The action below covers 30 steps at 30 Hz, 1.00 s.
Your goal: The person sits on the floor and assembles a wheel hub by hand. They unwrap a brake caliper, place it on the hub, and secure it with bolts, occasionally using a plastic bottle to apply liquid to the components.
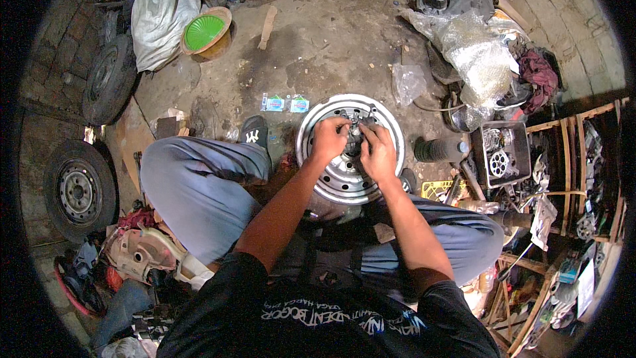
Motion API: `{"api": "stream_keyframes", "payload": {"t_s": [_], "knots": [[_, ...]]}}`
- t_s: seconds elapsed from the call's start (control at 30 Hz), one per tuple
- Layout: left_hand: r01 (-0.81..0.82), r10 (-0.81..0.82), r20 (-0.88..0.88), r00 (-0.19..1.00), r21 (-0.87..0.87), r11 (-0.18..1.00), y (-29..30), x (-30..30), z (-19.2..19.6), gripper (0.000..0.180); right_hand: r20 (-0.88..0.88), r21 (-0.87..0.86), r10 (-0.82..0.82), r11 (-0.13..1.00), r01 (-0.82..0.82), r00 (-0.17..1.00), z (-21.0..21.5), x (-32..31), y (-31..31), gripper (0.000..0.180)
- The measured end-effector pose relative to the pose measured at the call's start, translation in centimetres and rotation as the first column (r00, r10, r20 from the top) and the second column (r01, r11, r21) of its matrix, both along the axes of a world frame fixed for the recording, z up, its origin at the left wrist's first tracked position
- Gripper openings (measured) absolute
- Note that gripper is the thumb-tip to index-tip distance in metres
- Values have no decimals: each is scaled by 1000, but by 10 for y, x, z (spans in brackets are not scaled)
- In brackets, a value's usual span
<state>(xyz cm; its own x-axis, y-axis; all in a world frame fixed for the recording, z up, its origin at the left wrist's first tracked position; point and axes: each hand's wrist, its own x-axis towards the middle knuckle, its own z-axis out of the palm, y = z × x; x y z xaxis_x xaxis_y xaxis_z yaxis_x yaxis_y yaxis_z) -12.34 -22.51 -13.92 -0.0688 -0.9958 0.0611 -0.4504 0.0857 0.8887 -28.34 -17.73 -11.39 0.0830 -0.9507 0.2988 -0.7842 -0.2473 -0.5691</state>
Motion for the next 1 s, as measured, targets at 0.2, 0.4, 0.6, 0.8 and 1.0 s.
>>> {"api": "stream_keyframes", "payload": {"t_s": [0.2,0.4,0.6,0.8,1.0], "knots": [[-18,18,-2,1000,-19,1000,2,-1,4,16,53,-1,-172,985,173,984,-5,-1,2,44],[-26,26,-5,1000,-103,994,3,-6,1,12,94,7,-217,976,218,972,-8,-10,1,40],[-12,13,2,1000,-175,984,-1,-9,-8,11,114,10,-191,982,191,975,-10,-11,2,39],[-1,14,70,997,-175,985,4,-15,-5,15,151,-10,-172,984,175,973,-9,-15,4,38],[-72,76,34,997,-96,993,7,-19,-14,20,159,8,-179,984,180,971,-8,-14,6,35]]}}
